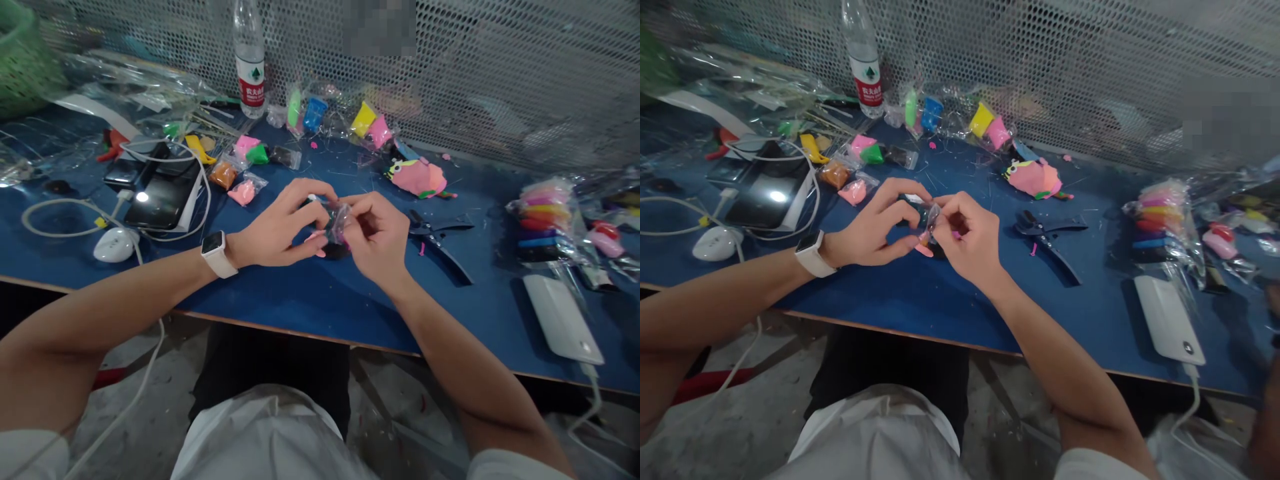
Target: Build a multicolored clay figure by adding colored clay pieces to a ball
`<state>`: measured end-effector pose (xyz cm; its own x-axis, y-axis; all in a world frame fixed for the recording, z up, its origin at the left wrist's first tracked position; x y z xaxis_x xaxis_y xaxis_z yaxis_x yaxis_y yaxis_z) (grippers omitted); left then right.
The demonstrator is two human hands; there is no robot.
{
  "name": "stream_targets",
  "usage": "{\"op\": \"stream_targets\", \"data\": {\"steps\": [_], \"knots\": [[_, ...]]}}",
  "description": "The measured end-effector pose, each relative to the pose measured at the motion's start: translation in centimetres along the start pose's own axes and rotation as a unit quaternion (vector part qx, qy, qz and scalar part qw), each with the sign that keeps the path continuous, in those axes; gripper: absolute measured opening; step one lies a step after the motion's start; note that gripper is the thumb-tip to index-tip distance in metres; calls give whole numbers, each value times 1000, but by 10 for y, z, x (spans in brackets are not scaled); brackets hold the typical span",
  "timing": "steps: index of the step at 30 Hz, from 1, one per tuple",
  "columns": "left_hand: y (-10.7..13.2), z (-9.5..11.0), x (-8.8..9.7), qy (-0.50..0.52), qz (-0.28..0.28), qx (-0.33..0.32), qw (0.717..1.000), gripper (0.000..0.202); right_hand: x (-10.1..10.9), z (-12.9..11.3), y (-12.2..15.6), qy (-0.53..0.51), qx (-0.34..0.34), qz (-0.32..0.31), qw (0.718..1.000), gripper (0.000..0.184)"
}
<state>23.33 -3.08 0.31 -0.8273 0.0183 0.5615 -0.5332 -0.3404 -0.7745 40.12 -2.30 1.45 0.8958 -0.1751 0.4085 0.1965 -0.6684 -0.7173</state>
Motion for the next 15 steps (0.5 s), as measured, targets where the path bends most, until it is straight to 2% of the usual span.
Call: {"op": "stream_targets", "data": {"steps": [3, 7, 9, 11, 15], "knots": [[3, -9, 2, 28, 23, 18, 999, 28, 5, 10, -1, -21, -35, 32, 999, 15], [7, -22, 3, 8, 35, 67, 997, 52, 6, 21, 0, -58, -53, 37, 996, 13], [8, -25, 2, 0, 23, 86, 996, 55, 8, 22, 0, -76, -52, 46, 995, 10], [8, -26, 3, -2, 19, 91, 996, 53, 8, 22, 0, -90, -54, 50, 993, 16], [7, -24, 8, -3, 32, 76, 997, 48, 4, 24, 0, -109, -69, 5, 992, 25]]}}
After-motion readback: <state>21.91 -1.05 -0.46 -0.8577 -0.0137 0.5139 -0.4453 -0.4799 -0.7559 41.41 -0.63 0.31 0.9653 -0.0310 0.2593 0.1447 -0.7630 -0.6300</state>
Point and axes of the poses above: each hand's wrist, its own y-axis away from the middle knuckle, its own x-axis out of the back of the hand, z = x × y, the point moved 8 cm from there along -y, towards the middle knuckle, and after that the axes turned 9 degrees about y, right-handed, at the moved point
